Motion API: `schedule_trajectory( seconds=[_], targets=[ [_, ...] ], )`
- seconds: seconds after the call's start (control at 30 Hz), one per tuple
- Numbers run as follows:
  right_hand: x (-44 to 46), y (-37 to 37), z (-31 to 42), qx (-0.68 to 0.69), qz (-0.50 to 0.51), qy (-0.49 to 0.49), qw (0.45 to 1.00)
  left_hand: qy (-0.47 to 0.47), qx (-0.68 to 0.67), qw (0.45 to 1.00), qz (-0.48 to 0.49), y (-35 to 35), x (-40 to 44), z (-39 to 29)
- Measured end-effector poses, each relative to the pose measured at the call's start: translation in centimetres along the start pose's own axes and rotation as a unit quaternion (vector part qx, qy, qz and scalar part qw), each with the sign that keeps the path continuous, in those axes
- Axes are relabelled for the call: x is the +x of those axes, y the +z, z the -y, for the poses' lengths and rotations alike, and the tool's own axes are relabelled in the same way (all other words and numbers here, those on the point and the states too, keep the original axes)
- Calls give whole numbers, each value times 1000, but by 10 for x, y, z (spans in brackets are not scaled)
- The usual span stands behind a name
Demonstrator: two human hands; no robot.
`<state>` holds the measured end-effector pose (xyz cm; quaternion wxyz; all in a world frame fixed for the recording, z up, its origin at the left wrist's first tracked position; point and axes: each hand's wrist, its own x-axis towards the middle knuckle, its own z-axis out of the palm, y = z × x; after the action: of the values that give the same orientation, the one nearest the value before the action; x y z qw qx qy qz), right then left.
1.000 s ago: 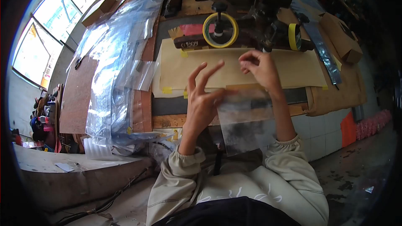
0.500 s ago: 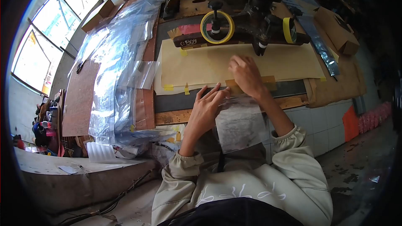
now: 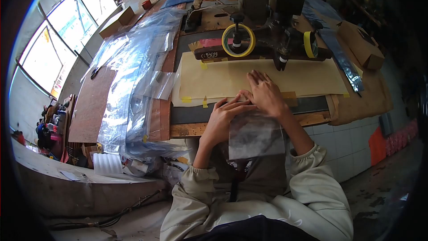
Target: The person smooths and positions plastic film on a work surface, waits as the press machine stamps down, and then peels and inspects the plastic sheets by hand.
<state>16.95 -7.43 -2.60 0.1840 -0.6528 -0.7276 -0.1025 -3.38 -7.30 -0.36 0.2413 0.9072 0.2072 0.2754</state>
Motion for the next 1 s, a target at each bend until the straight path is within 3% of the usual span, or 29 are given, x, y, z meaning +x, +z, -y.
schedule_trajectory(
  seconds=[0.17,0.2,0.3,1.0],
  targets=[
    [6,-2,-13,24,8,1,1000,-47,-32,997,-61,11,7,-5],
    [7,-4,-13,17,18,4,1000,-72,1,991,-114,13,5,-19],
    [10,-7,-13,8,30,3,1000,-73,113,983,-128,18,-1,-22],
    [15,3,-8,43,14,33,998,-105,58,984,-133,22,-2,-6]
  ],
)
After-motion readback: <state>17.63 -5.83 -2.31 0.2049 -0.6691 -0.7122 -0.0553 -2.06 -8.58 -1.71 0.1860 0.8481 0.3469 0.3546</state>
